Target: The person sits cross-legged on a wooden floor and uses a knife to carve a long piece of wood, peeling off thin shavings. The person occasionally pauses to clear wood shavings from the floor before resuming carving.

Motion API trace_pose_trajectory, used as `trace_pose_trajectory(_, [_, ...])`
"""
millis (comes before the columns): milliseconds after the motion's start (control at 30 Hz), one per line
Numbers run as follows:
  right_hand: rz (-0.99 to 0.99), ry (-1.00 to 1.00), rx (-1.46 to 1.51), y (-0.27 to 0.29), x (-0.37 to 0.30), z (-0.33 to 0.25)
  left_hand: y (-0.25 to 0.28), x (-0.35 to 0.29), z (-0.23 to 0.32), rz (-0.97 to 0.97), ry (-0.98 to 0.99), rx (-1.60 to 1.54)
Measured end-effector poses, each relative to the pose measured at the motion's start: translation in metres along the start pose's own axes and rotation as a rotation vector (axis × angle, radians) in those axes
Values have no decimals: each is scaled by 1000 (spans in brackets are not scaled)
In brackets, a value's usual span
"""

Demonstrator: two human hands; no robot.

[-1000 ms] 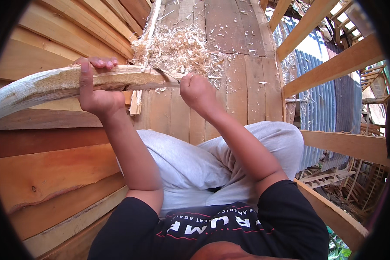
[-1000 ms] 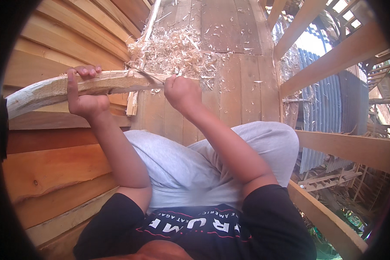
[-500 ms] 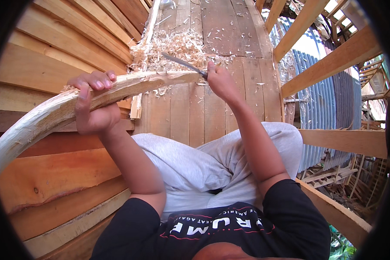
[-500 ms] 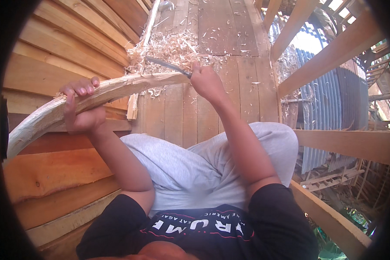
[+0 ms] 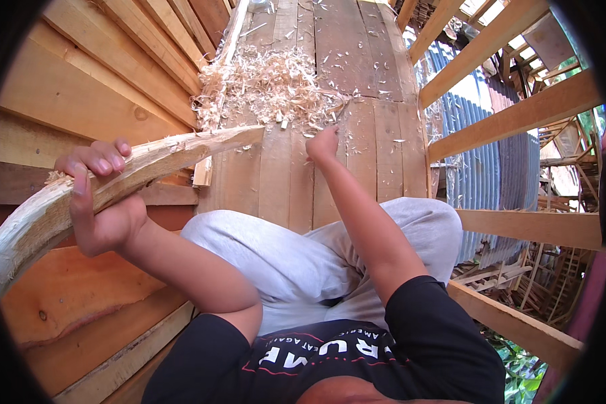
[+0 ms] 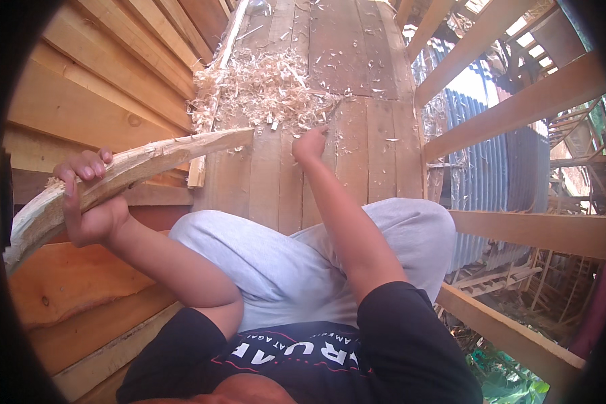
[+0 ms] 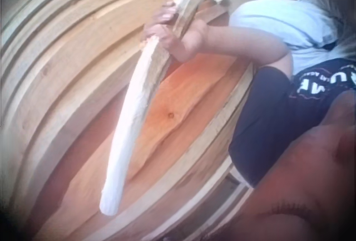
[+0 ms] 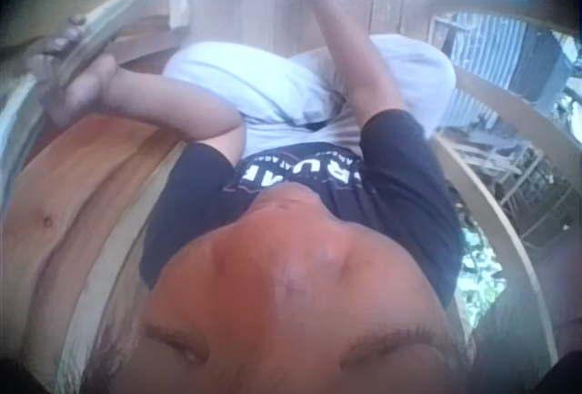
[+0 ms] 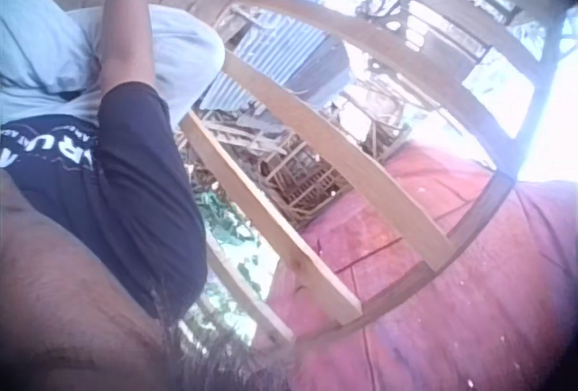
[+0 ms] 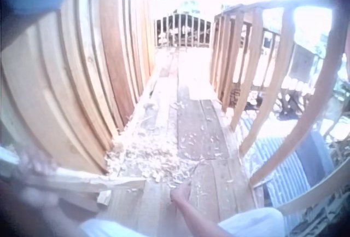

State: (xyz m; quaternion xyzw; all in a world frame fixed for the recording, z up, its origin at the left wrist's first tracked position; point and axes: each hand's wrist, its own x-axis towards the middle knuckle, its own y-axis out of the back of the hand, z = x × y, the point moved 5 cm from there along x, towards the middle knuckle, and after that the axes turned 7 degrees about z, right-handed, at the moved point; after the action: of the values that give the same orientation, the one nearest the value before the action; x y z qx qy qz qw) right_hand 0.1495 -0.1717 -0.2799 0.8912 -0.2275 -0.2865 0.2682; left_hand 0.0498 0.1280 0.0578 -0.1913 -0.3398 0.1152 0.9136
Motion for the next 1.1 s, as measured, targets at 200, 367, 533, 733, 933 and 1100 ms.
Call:
trace_pose_trajectory(200, [-275, 145, 28, -52, -48, -71, 15, -5, 20, -8, -48, 42])
trace_pose_trajectory(367, [-140, 799, -231, -54, -52, -111, 24, -3, 27, 16, -57, 21])
trace_pose_trajectory(533, [206, 919, -383, -9, -60, -124, 35, -3, 29, 1, -44, 7])
trace_pose_trajectory(733, [460, 790, -342, 44, -9, -96, 40, 0, 22, -55, 12, -68])
trace_pose_trajectory(933, [336, 367, -214, 48, 70, -59, 42, 1, 16, -84, 32, -41])
trace_pose_trajectory(1100, [221, 393, -247, -14, 81, -66, 30, 3, 6, -86, 74, -39])
